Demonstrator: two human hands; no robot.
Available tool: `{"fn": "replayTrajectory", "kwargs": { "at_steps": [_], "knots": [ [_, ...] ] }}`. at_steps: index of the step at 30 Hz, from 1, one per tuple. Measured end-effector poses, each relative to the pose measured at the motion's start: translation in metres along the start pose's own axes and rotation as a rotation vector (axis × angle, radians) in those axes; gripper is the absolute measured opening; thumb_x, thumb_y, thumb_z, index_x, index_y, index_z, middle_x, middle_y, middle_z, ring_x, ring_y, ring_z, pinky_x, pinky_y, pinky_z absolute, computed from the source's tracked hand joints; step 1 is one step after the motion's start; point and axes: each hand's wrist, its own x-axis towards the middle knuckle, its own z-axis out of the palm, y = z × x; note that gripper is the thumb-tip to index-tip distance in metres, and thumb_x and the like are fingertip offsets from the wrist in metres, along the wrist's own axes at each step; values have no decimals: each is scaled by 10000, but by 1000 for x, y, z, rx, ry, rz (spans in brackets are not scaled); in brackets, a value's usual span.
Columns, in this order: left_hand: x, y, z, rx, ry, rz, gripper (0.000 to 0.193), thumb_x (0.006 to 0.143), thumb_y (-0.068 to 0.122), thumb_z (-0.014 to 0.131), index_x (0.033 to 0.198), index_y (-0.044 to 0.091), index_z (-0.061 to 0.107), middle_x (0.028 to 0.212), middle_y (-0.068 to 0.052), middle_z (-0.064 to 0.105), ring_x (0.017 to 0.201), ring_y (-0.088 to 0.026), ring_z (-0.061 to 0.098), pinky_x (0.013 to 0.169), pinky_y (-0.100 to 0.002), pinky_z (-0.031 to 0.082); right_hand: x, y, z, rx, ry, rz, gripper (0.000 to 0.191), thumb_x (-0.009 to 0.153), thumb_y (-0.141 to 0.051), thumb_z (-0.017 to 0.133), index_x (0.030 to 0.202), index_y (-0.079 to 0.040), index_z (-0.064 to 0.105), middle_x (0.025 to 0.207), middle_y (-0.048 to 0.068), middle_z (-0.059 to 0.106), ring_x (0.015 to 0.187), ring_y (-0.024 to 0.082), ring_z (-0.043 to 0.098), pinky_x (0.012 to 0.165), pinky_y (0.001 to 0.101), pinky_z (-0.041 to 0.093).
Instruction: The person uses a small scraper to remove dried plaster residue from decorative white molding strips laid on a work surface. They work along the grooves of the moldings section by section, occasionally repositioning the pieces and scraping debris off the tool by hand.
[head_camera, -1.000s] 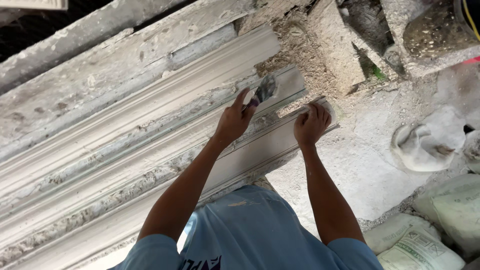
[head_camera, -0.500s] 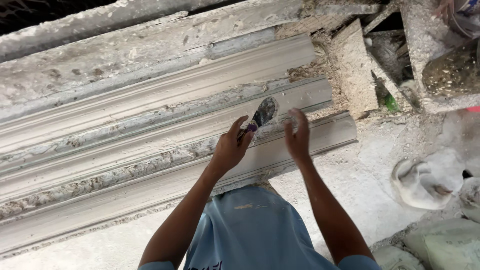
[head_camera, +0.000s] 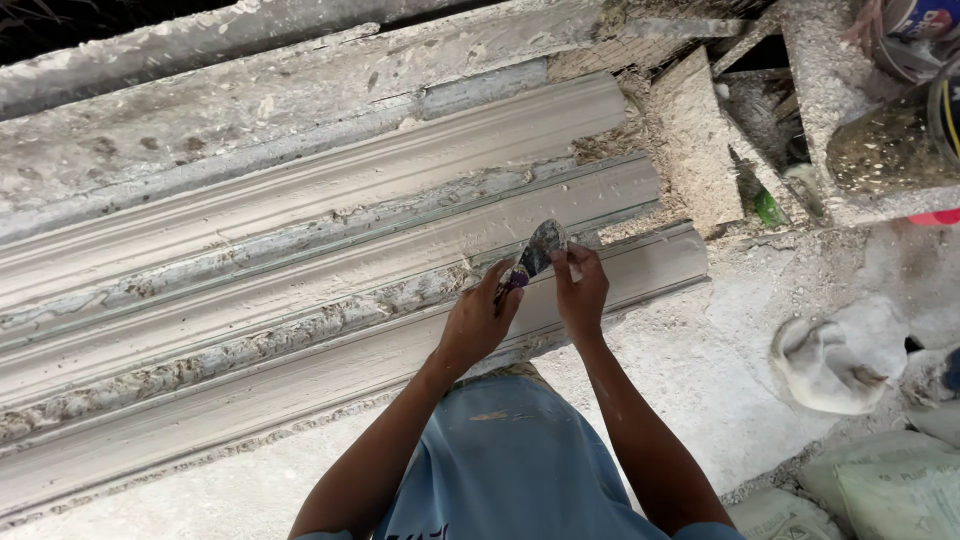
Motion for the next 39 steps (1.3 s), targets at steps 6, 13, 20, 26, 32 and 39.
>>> {"fn": "replayTrajectory", "kwargs": {
  "at_steps": [6, 13, 20, 26, 32, 39],
  "knots": [
    [7, 7, 11, 106, -101, -33, 491, 1007, 270, 601, 1443, 86, 470, 798, -184, 748, 653, -361, 747, 622, -480, 590, 5, -1, -16, -155, 14, 50, 323, 1042, -278, 671, 1122, 34, 662, 983, 119, 740, 970, 185, 711, 908, 331, 551],
    [10, 5, 10, 166, -61, 35, 527, 1004, 274, 618, 1456, 67, 446, 741, -173, 737, 602, -367, 722, 561, -495, 565, 19, 0, -25, -168, 30, -15, 309, 1073, -310, 621, 1101, -6, 671, 1001, 119, 750, 943, 180, 722, 865, 337, 577],
    [4, -5, 0, 139, 25, 1, 580, 998, 258, 620, 1483, 51, 379, 604, -143, 678, 494, -349, 676, 483, -483, 525, 125, -6, -99, -377, 166, -119, 352, 1096, -378, 590, 1050, -43, 685, 899, 82, 706, 734, 106, 662, 592, 243, 563],
    [-3, -8, -3, 78, 20, -13, 576, 1008, 248, 613, 1488, 58, 359, 649, -142, 692, 517, -336, 683, 508, -482, 527, 201, -19, -155, -647, 322, -504, 269, 1157, -236, 538, 1159, 5, 657, 1064, 145, 677, 935, 172, 678, 798, 280, 592],
    [-13, -9, -6, 53, 26, -44, 560, 1003, 261, 611, 1480, 65, 393, 689, -147, 702, 570, -338, 692, 550, -480, 527, 204, -12, -149, -691, 317, -374, 227, 1150, -178, 576, 1153, 10, 703, 1036, 147, 722, 850, 226, 727, 732, 288, 614],
    [-32, -24, -19, -4, 21, -168, 452, 1022, 268, 597, 1410, 54, 505, 698, -128, 708, 584, -265, 704, 585, -417, 536, 157, -6, -88, -418, -38, -144, 178, 1108, -164, 636, 1156, -6, 701, 995, 127, 768, 918, 189, 761, 791, 298, 611]
  ]
}}
